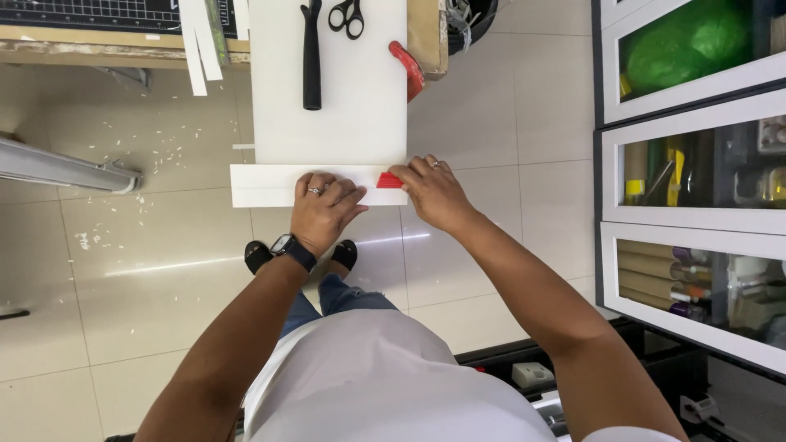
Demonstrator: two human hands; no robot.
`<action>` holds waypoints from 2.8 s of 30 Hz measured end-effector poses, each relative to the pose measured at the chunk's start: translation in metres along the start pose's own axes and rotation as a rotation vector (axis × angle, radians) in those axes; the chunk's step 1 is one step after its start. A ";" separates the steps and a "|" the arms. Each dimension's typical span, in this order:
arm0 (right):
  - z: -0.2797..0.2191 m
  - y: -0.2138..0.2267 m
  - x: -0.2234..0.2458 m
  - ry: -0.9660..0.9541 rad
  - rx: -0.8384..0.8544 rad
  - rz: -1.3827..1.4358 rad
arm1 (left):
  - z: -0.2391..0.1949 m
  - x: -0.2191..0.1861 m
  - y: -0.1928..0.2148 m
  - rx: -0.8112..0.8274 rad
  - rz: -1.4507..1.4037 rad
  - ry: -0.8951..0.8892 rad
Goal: Applying adhesive to white cardboard strips using a paint roller and a manual spreader in a workshop environment.
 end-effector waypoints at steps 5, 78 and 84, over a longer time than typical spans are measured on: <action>0.005 -0.003 -0.003 0.015 0.036 0.016 | 0.004 0.001 0.006 -0.032 0.000 0.015; 0.044 -0.072 0.211 -0.840 -0.524 -0.314 | -0.098 0.152 -0.001 0.639 -0.441 0.957; 0.058 -0.086 0.228 -0.701 -0.518 -0.380 | -0.118 0.159 -0.025 0.692 -0.351 0.921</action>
Point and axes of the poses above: each hand's wrist, its own z-axis towards the middle knuckle, its own y-axis out of the back of the hand, x = y × z, the point moved 10 cm from there along z, towards the middle knuckle, and after that the axes turned 7 degrees about -x, right-handed, at the moved point
